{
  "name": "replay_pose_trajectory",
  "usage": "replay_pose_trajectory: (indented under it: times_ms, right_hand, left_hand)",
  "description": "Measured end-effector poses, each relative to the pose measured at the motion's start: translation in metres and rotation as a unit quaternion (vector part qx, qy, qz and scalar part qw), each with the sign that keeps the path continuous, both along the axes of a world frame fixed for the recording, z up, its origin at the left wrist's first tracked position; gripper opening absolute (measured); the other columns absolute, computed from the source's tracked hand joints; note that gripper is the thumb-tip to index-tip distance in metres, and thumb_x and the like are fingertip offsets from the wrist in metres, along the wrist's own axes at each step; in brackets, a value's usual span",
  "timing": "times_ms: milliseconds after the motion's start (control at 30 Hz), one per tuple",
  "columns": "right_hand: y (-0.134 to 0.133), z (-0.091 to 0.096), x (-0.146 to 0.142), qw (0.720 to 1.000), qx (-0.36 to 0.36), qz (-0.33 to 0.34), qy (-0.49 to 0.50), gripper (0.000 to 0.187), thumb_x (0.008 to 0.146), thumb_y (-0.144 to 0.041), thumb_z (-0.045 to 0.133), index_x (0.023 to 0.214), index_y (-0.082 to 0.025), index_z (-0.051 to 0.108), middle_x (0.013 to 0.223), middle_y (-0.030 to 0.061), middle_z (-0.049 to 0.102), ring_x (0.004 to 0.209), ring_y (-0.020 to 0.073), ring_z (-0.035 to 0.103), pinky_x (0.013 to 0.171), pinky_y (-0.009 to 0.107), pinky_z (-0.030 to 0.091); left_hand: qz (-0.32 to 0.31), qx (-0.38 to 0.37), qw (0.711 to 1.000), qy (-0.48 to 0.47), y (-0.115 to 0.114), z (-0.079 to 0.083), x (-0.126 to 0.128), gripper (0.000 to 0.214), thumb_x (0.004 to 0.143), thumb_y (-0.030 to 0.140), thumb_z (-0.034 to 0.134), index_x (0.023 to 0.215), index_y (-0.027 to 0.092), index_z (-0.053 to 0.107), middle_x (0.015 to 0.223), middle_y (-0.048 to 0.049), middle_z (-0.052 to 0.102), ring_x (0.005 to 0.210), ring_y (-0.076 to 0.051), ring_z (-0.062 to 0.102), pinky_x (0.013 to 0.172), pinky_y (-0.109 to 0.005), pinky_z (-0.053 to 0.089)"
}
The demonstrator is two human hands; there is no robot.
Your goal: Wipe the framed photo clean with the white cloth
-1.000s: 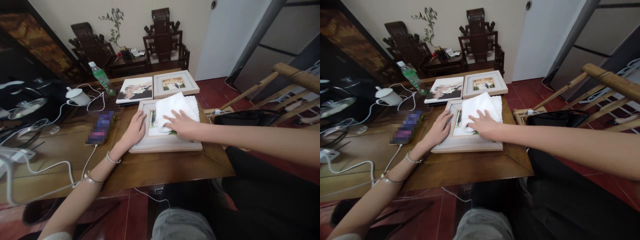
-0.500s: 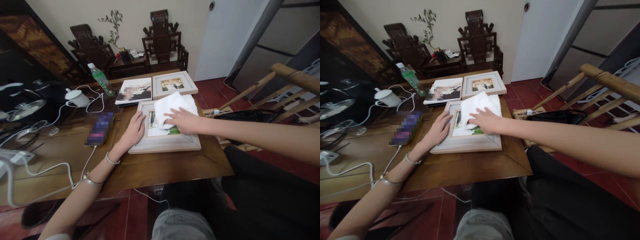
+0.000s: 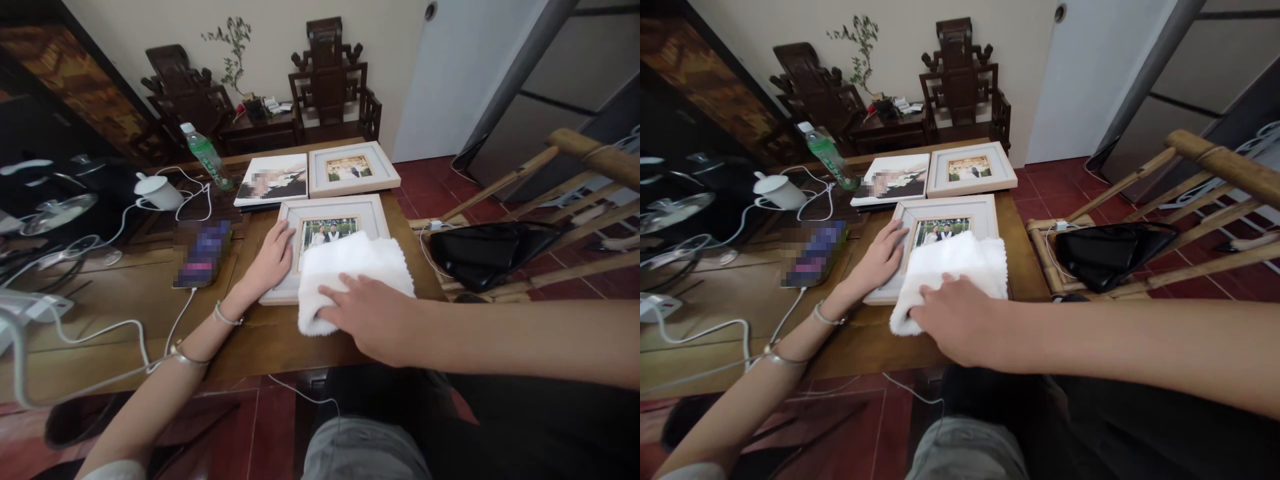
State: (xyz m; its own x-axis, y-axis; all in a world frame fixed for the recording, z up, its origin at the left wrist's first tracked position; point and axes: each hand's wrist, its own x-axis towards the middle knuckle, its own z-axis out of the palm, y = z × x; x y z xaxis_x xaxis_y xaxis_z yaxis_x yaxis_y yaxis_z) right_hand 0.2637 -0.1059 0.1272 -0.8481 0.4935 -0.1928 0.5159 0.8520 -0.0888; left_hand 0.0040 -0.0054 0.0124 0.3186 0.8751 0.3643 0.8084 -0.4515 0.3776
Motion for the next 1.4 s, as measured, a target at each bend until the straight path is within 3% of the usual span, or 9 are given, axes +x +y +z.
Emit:
replay_pose_trajectory:
  times_ms: [167, 267, 467, 567, 800, 933, 1100, 1233, 1400]
  right_hand:
    - [0.014, -0.008, -0.001, 1.0, -0.003, 0.014, 0.016, 0.06, 0.082, 0.0, 0.057, 0.138, -0.021, 0.068, 0.158, 0.0132, 0.057, 0.139, 0.0421, 0.056, 0.101, 0.058, 0.055]
    - [0.054, -0.019, 0.008, 1.0, 0.024, -0.004, -0.005, 0.068, 0.082, 0.005, 0.052, 0.143, -0.022, 0.064, 0.163, 0.0112, 0.051, 0.148, 0.0392, 0.047, 0.11, 0.061, 0.05]
    - [0.13, -0.027, 0.03, 0.99, 0.099, -0.089, -0.051, 0.075, 0.08, 0.005, 0.052, 0.15, -0.02, 0.059, 0.171, 0.0119, 0.037, 0.156, 0.0432, 0.031, 0.116, 0.071, 0.037]
    - [0.126, -0.026, 0.027, 0.989, 0.094, -0.098, -0.051, 0.073, 0.079, 0.005, 0.052, 0.149, -0.017, 0.061, 0.171, 0.013, 0.037, 0.155, 0.0458, 0.032, 0.115, 0.072, 0.038]
    - [0.032, -0.007, -0.007, 0.999, 0.012, -0.004, -0.031, 0.058, 0.082, -0.002, 0.057, 0.136, -0.021, 0.069, 0.162, 0.0112, 0.052, 0.137, 0.0412, 0.056, 0.101, 0.055, 0.053]
    - [0.008, -0.005, -0.017, 0.999, 0.011, 0.037, -0.013, 0.05, 0.088, -0.006, 0.055, 0.133, -0.022, 0.07, 0.16, 0.0119, 0.054, 0.138, 0.044, 0.055, 0.103, 0.057, 0.053]
    - [0.035, -0.024, -0.028, 0.996, 0.076, 0.056, -0.004, 0.052, 0.093, -0.006, 0.052, 0.139, -0.023, 0.067, 0.167, 0.0104, 0.046, 0.15, 0.0421, 0.043, 0.111, 0.06, 0.047]
    - [0.074, -0.036, -0.045, 0.994, 0.095, 0.027, -0.039, 0.051, 0.094, -0.007, 0.055, 0.14, -0.025, 0.068, 0.172, 0.0081, 0.038, 0.156, 0.0413, 0.035, 0.118, 0.061, 0.041]
    - [0.12, -0.035, -0.055, 0.989, 0.142, -0.019, -0.047, 0.055, 0.095, -0.007, 0.051, 0.147, -0.022, 0.063, 0.173, 0.0091, 0.036, 0.157, 0.0409, 0.033, 0.122, 0.062, 0.035]
  left_hand:
    - [0.004, 0.005, 1.0, -0.001, 0.001, -0.001, 0.0, 0.045, 0.099, 0.027, 0.041, 0.14, 0.014, 0.056, 0.163, -0.0194, 0.046, 0.156, -0.034, 0.039, 0.131, -0.061, 0.03]
    - [0.003, -0.001, 1.0, -0.001, 0.002, -0.002, 0.0, 0.046, 0.098, 0.027, 0.043, 0.14, 0.015, 0.057, 0.163, -0.0182, 0.047, 0.156, -0.034, 0.039, 0.13, -0.062, 0.03]
    - [-0.004, -0.012, 1.0, 0.0, 0.004, 0.0, -0.003, 0.045, 0.1, 0.028, 0.041, 0.139, 0.015, 0.058, 0.163, -0.0191, 0.047, 0.156, -0.035, 0.04, 0.13, -0.061, 0.031]
    - [-0.003, -0.007, 1.0, -0.001, 0.003, -0.001, -0.002, 0.044, 0.1, 0.028, 0.041, 0.14, 0.016, 0.058, 0.163, -0.0182, 0.047, 0.156, -0.034, 0.039, 0.13, -0.061, 0.031]
    - [0.001, 0.0, 1.0, -0.004, 0.002, -0.003, -0.001, 0.045, 0.101, 0.026, 0.04, 0.14, 0.011, 0.058, 0.164, -0.022, 0.045, 0.157, -0.034, 0.037, 0.132, -0.058, 0.03]
    - [0.006, -0.012, 0.999, -0.04, 0.002, 0.0, -0.001, 0.048, 0.106, 0.036, 0.035, 0.138, 0.011, 0.061, 0.163, -0.0208, 0.048, 0.156, -0.032, 0.04, 0.131, -0.056, 0.032]
    - [0.056, -0.036, 0.986, -0.15, 0.0, 0.006, 0.004, 0.058, 0.111, 0.052, 0.026, 0.141, 0.017, 0.062, 0.158, -0.0153, 0.056, 0.151, -0.029, 0.048, 0.13, -0.052, 0.033]
    - [0.074, -0.029, 0.973, -0.216, -0.003, 0.006, 0.009, 0.066, 0.11, 0.062, 0.028, 0.152, 0.018, 0.053, 0.162, -0.0168, 0.052, 0.153, -0.031, 0.046, 0.131, -0.053, 0.031]
    - [0.051, -0.024, 0.983, -0.172, -0.005, 0.002, 0.009, 0.079, 0.106, 0.07, 0.03, 0.157, 0.012, 0.046, 0.168, -0.0212, 0.041, 0.158, -0.033, 0.038, 0.133, -0.053, 0.025]
